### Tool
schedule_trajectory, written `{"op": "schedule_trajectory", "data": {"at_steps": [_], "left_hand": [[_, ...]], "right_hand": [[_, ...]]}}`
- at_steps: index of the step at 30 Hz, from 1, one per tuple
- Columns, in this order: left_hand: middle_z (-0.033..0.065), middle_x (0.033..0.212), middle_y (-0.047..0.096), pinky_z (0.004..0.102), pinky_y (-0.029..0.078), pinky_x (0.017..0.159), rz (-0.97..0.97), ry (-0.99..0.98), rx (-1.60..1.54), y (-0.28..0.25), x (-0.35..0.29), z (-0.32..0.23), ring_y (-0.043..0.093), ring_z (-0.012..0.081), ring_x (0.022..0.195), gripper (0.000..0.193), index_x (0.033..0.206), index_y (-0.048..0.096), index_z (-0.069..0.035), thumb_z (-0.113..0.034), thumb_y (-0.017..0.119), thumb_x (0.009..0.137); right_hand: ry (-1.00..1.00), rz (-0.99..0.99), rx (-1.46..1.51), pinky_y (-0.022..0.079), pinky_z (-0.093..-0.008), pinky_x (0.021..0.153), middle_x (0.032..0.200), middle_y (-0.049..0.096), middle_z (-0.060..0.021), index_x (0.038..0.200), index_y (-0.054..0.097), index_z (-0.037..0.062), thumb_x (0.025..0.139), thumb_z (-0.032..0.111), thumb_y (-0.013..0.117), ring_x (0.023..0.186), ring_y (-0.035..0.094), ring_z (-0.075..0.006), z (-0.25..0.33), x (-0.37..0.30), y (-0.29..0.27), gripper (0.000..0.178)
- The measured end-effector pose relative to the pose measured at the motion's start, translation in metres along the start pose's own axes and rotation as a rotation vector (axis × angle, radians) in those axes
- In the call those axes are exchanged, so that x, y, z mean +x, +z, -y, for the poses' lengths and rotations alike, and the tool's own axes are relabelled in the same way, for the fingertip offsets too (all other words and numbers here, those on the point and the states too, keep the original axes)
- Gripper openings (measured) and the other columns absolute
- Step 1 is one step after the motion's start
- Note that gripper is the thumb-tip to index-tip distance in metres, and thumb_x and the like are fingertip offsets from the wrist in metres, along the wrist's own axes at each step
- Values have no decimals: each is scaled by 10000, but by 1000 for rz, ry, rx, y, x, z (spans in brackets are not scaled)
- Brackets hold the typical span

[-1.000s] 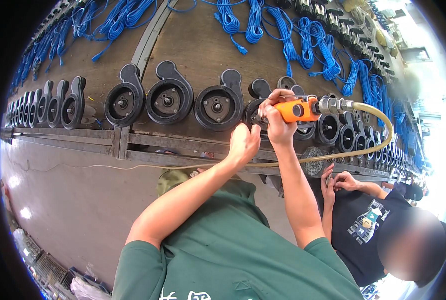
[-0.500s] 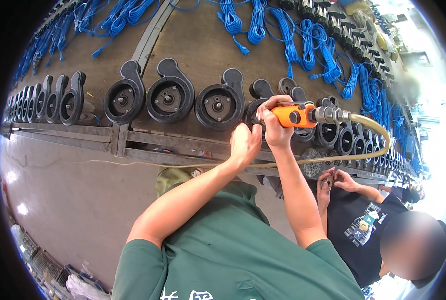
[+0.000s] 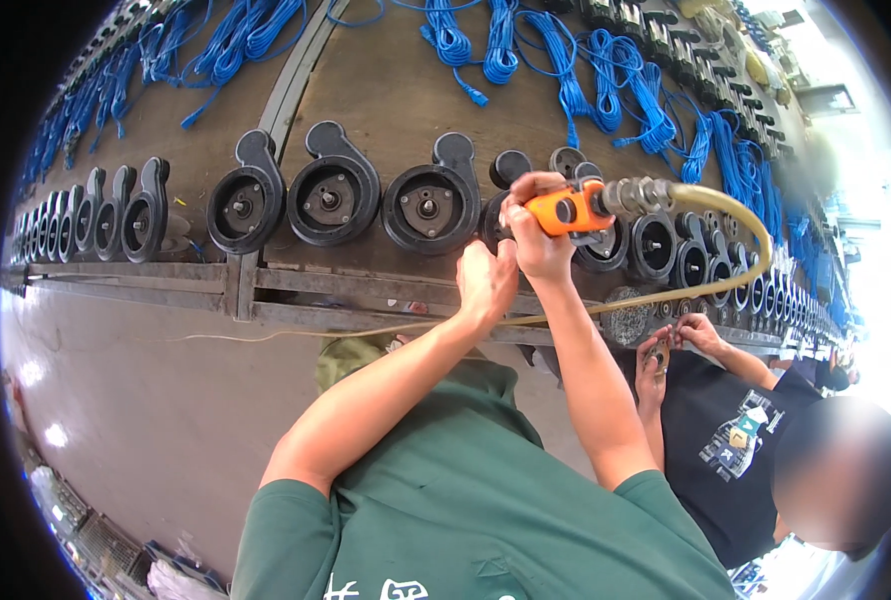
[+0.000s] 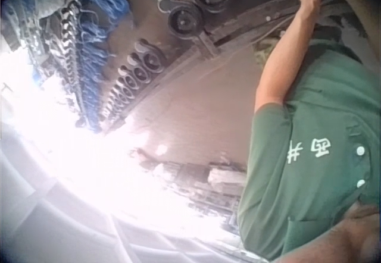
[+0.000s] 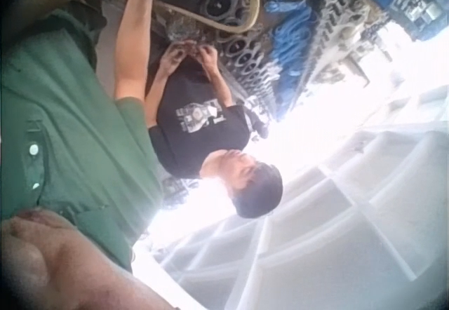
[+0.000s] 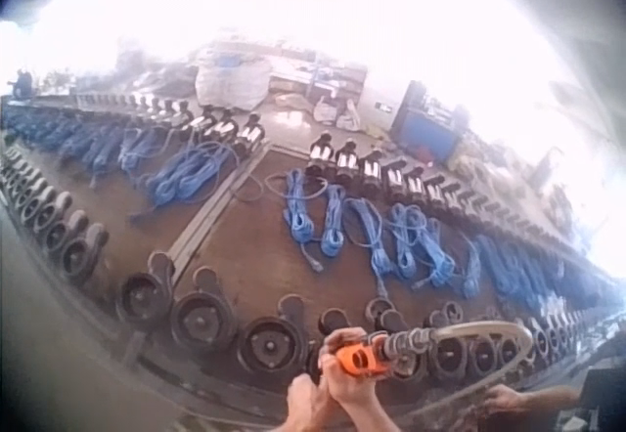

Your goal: The person assembles pump housings at a workbench by inserting small components by hand and then using an air-powered screwdriver to secure fasteners on a series of black pump casings.

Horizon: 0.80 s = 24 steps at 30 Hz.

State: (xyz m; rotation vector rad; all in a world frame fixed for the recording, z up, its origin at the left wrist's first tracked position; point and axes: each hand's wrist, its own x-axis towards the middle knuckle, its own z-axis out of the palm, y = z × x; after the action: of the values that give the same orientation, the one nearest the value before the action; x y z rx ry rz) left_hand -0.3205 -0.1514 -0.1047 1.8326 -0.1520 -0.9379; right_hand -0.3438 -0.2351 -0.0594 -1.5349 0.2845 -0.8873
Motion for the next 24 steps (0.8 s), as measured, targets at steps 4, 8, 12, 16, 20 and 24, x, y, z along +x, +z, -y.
{"op": "schedule_trajectory", "data": {"at_steps": [4, 8, 12, 16, 20, 24], "left_hand": [[386, 910, 643, 486, 514, 843, 38, -19, 15, -2, 10, 7, 665, 483, 920, 477, 912, 612, 151, -323, 582, 869], [389, 928, 644, 483, 517, 856, -36, 37, 95, -3, 1, -5, 663, 486, 925, 467, 904, 617, 144, -320, 576, 883], [387, 934, 643, 483, 515, 866, -3, 15, 3, 6, 16, 17, 658, 491, 917, 472, 902, 615, 145, -324, 566, 893], [386, 934, 643, 482, 513, 869, 28, 5, -13, 9, 23, 25, 654, 492, 916, 481, 902, 610, 150, -329, 562, 898], [393, 937, 640, 484, 510, 878, 27, -5, -17, 10, 23, 25, 653, 496, 932, 483, 906, 611, 152, -328, 565, 896], [400, 930, 639, 484, 511, 883, 19, -13, 8, 9, 21, 23, 655, 499, 948, 486, 916, 617, 153, -330, 571, 893]], "right_hand": [[16, -72, -87, 490, -256, 659, 788, 590, -52, 1141, 535, -44, 841, 19, 563, 700, 586, -116, 31, 1, 2, 307], [-54, -218, 9, 495, -296, 645, 735, 557, -69, 1094, 535, -60, 825, -6, 516, 629, 534, -124, 35, -9, -28, 276], [-25, -281, 70, 489, -297, 634, 728, 542, -57, 1100, 527, -48, 837, -11, 507, 620, 524, -128, 31, -18, -40, 266], [-22, -291, 95, 489, -300, 634, 729, 540, -56, 1103, 524, -40, 839, -14, 508, 620, 522, -128, 28, -21, -40, 266], [-37, -267, 49, 490, -301, 638, 736, 542, -56, 1086, 522, -29, 838, -22, 504, 626, 522, -129, 25, -22, -38, 250], [-7, -197, 25, 493, -306, 647, 748, 547, -61, 1046, 515, -4, 837, -5, 519, 640, 529, -134, 29, -26, -35, 209]]}}
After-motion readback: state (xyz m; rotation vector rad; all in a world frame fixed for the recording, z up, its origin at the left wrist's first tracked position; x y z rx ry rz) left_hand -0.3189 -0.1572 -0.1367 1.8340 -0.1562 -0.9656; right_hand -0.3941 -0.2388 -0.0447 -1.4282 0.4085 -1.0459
